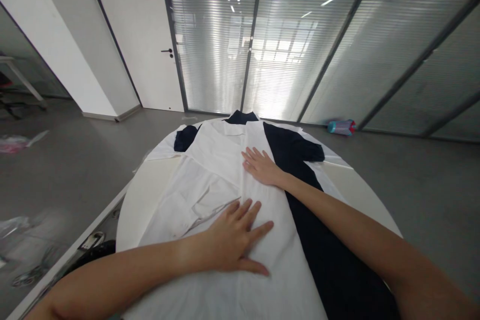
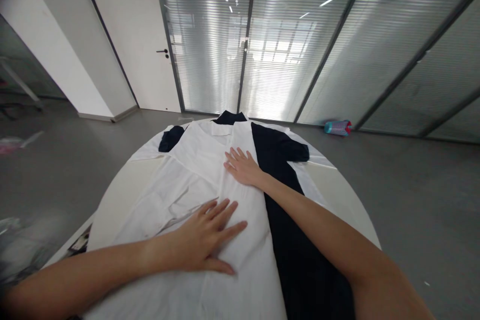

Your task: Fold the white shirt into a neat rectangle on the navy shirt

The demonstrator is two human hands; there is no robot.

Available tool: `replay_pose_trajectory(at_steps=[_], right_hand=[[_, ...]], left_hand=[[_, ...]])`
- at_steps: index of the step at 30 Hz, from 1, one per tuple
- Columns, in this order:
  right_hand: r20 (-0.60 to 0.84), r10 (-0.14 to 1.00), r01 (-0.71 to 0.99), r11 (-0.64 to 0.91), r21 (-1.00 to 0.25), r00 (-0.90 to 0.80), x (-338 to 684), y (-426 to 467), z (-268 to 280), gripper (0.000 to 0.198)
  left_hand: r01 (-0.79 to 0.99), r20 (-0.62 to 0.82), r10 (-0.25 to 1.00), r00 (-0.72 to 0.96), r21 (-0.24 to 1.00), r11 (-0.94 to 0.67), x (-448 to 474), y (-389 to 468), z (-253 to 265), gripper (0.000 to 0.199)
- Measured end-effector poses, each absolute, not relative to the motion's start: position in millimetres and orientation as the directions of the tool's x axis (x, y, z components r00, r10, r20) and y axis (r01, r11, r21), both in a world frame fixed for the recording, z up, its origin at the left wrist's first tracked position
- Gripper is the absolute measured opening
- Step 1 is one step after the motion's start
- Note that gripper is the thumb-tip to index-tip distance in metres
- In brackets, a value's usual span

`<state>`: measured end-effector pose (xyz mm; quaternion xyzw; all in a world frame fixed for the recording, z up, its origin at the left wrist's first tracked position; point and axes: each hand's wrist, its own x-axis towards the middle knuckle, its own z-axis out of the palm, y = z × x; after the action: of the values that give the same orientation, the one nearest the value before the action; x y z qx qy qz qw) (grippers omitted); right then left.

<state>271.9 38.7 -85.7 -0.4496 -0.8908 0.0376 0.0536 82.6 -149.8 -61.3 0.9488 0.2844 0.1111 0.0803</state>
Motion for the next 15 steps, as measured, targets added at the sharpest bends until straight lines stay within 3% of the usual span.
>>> replay_pose_trajectory(at_steps=[3, 6, 8, 11, 15], right_hand=[[0.054, 0.81, 0.808, 0.587, -0.06, -0.584, 269.4, 25.4, -90.6, 0.069], [0.062, 0.812, 0.809, 0.583, -0.077, -0.58, 270.4, 21.4, -86.4, 0.07], [0.065, 0.823, 0.816, 0.568, -0.105, -0.564, 276.0, 13.4, -79.9, 0.071], [0.076, 0.836, 0.824, 0.549, -0.139, -0.544, 292.2, -12.9, -71.7, 0.073], [0.114, 0.799, 0.787, 0.602, -0.138, -0.591, 319.8, -59.6, -74.8, 0.071]], left_hand=[[0.631, 0.193, 0.67, 0.717, 0.228, -0.741, 82.9, -135.6, -39.8, 0.046], [0.751, 0.252, 0.785, 0.566, 0.236, -0.617, 80.8, -104.8, -28.7, 0.035], [0.769, 0.295, 0.796, 0.528, 0.232, -0.596, 80.1, -78.5, -30.3, 0.038], [0.705, 0.317, 0.733, 0.601, 0.22, -0.674, 81.5, -40.6, -41.0, 0.047], [0.591, 0.194, 0.615, 0.764, 0.172, -0.788, 82.0, -8.9, -59.9, 0.062]])
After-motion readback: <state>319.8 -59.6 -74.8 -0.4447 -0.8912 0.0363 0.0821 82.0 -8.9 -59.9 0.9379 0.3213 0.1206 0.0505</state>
